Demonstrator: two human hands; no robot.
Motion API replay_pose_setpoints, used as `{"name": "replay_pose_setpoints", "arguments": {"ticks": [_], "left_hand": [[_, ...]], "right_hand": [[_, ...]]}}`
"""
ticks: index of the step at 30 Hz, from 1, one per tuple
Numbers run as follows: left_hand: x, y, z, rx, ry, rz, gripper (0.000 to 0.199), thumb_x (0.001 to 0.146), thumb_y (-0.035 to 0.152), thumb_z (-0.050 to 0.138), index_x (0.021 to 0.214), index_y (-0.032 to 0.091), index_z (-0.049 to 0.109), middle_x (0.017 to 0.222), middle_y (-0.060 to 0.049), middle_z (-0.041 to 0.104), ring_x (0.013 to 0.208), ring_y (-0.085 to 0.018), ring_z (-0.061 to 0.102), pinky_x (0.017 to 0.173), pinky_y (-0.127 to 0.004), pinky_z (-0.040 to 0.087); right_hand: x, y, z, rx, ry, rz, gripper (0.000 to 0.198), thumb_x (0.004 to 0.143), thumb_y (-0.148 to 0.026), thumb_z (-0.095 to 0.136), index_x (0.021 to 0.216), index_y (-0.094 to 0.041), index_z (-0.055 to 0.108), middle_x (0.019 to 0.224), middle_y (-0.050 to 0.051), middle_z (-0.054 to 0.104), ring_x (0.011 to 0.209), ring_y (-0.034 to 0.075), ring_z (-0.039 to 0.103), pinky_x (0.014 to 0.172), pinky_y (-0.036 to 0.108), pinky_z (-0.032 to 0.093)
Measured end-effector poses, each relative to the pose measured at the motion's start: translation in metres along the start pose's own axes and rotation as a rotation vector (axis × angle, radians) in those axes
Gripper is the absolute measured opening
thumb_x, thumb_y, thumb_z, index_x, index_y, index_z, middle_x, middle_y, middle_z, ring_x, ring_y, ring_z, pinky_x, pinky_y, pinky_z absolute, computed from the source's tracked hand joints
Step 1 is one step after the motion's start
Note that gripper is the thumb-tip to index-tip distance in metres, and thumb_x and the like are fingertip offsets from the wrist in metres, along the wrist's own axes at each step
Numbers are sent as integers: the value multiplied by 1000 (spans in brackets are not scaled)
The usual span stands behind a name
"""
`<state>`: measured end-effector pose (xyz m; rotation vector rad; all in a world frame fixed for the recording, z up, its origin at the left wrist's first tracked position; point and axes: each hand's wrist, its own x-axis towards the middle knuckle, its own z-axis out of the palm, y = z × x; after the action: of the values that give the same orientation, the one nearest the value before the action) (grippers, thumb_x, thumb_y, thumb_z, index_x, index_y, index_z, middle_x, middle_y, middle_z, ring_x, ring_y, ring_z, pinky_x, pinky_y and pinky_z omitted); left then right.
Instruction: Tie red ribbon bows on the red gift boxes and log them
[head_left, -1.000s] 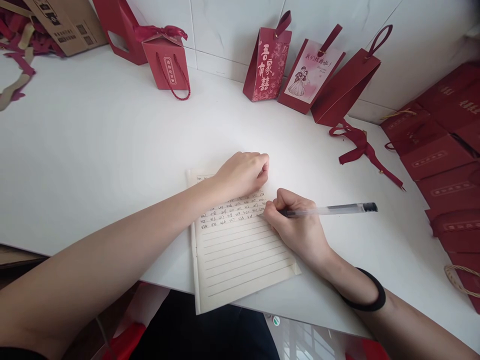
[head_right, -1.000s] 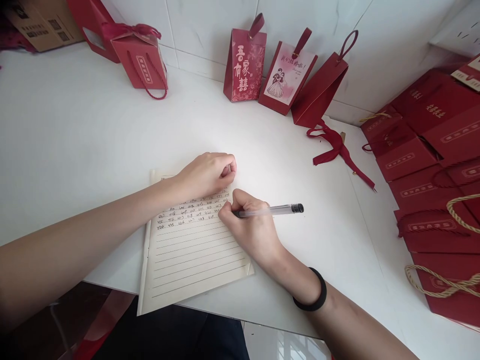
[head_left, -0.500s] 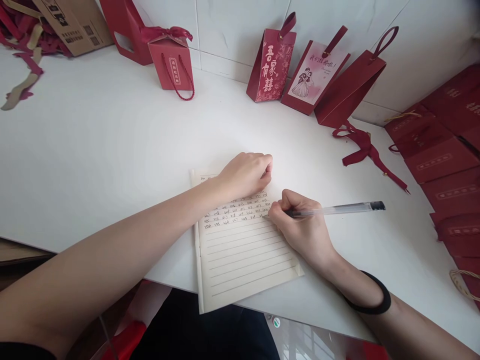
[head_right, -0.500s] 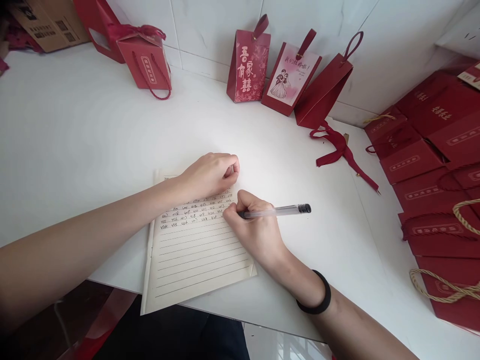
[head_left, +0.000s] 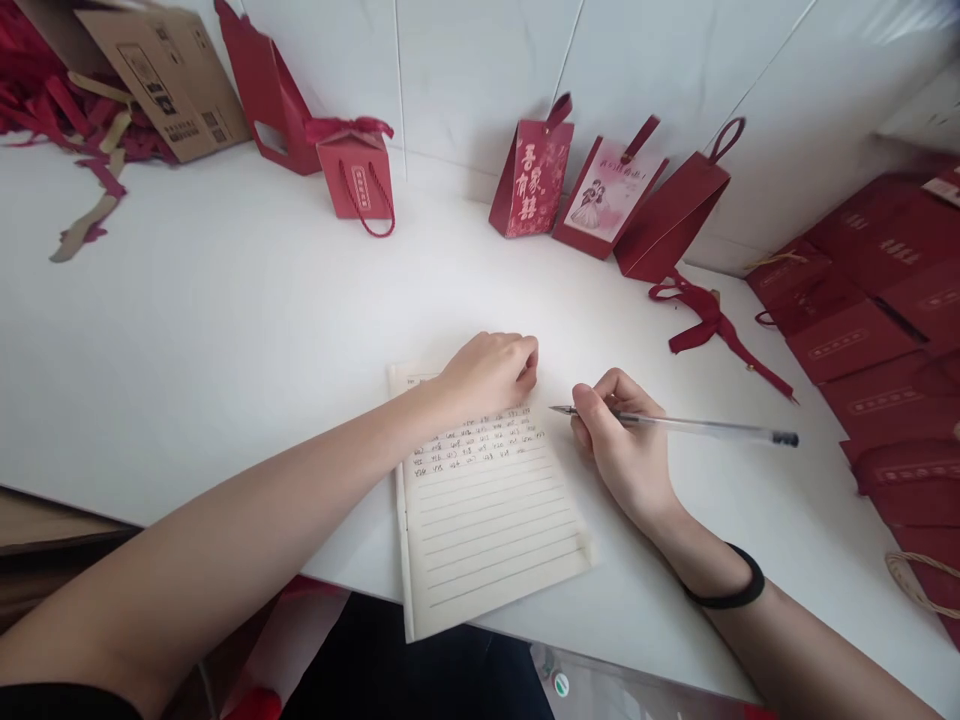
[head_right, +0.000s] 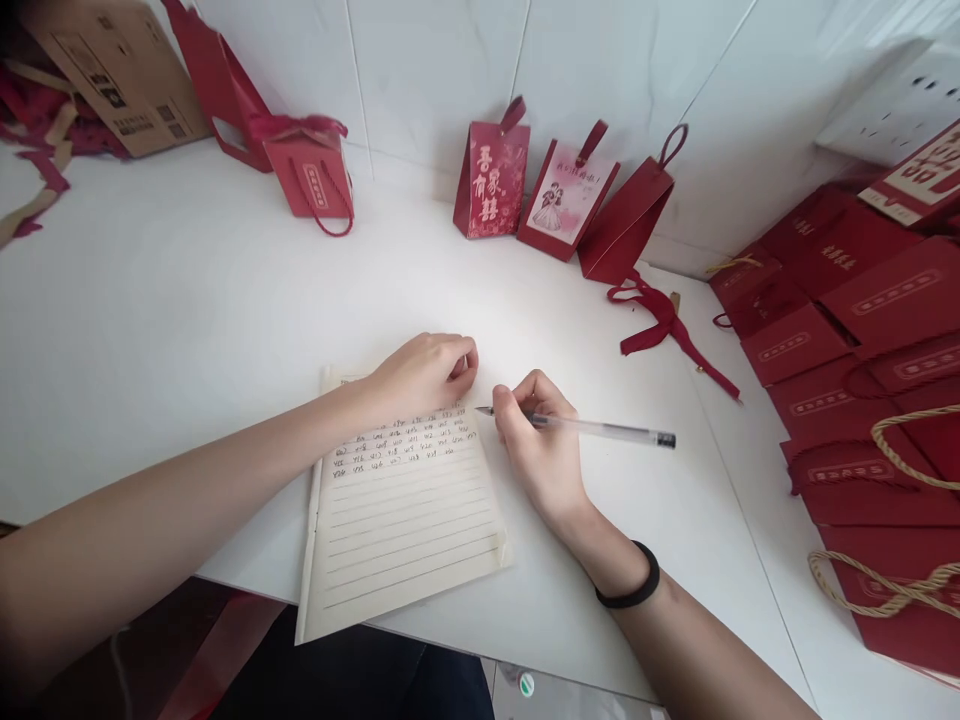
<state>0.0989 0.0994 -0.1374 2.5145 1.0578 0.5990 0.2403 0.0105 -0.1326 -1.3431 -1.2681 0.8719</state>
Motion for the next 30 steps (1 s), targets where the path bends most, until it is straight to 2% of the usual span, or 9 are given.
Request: {"name": "replay_pose_setpoints", "arguments": {"ticks": [4, 7, 11, 14, 18, 21, 24, 30], "left_hand": [[-3, 0, -2, 5, -2, 2, 12, 77, 15, 43, 70, 17, 52, 66, 1, 56, 57, -11, 49, 54, -24, 35], [-5, -2, -3, 3, -10, 5, 12, 78, 16, 42, 71, 17, 52, 69, 0, 58, 59, -11, 51, 57, -24, 37], [-8, -2, -4, 50, -6, 9, 15, 80, 18, 40, 75, 17, 55, 74, -1, 61, 65, -13, 54, 63, -26, 40], [-10, -1, -6, 95, -13, 6, 17, 80, 18, 39, 80, 16, 56, 79, -3, 62, 73, -16, 56, 73, -31, 41], [-13, -1, -6, 112, -38, -9, 19, 81, 19, 38, 86, 15, 56, 84, -5, 62, 77, -17, 56, 79, -35, 41], [-14, -1, -6, 110, -42, -10, 20, 81, 18, 36, 85, 15, 55, 86, -5, 63, 78, -17, 56, 79, -36, 41], [-13, 0, -7, 122, -57, -24, 21, 81, 17, 35, 83, 15, 55, 89, -6, 63, 79, -18, 56, 78, -36, 40], [-14, -2, -14, 88, -75, -81, 26, 82, 15, 32, 94, 15, 55, 89, -6, 64, 76, -17, 56, 80, -35, 40]], "right_hand": [[17, 9, -13, -73, 79, -68, 29, 85, -46, 55, 77, -18, 51, 55, -4, 49, 38, 7, 36, 35, 17, 27], [26, 15, -17, -78, 114, -64, 40, 86, -57, 47, 90, -17, 54, 58, 0, 55, 38, 9, 41, 33, 18, 28], [29, 20, -15, -81, 109, -27, 51, 84, -65, 41, 83, -15, 55, 56, 2, 57, 37, 11, 42, 33, 20, 31], [34, 23, -14, -161, 132, -47, 50, 83, -65, 42, 78, -16, 52, 68, 4, 60, 36, 9, 41, 37, 23, 36], [67, 18, -26, -404, 167, -217, 41, 83, -58, 44, 84, -17, 48, 89, 6, 59, 51, 14, 51, 50, 28, 45], [111, 3, -43, -618, 266, -293, 24, 85, -41, 45, 89, -17, 47, 93, 7, 57, 70, 19, 55, 64, 30, 46], [155, -13, -58, -756, 340, -250, 18, 84, -28, 47, 96, -16, 49, 92, 10, 55, 81, 22, 54, 69, 31, 43], [210, -28, -74, -968, 448, -138, 30, 85, -13, 48, 114, -7, 45, 107, 18, 49, 102, 29, 46, 80, 36, 40]]}}
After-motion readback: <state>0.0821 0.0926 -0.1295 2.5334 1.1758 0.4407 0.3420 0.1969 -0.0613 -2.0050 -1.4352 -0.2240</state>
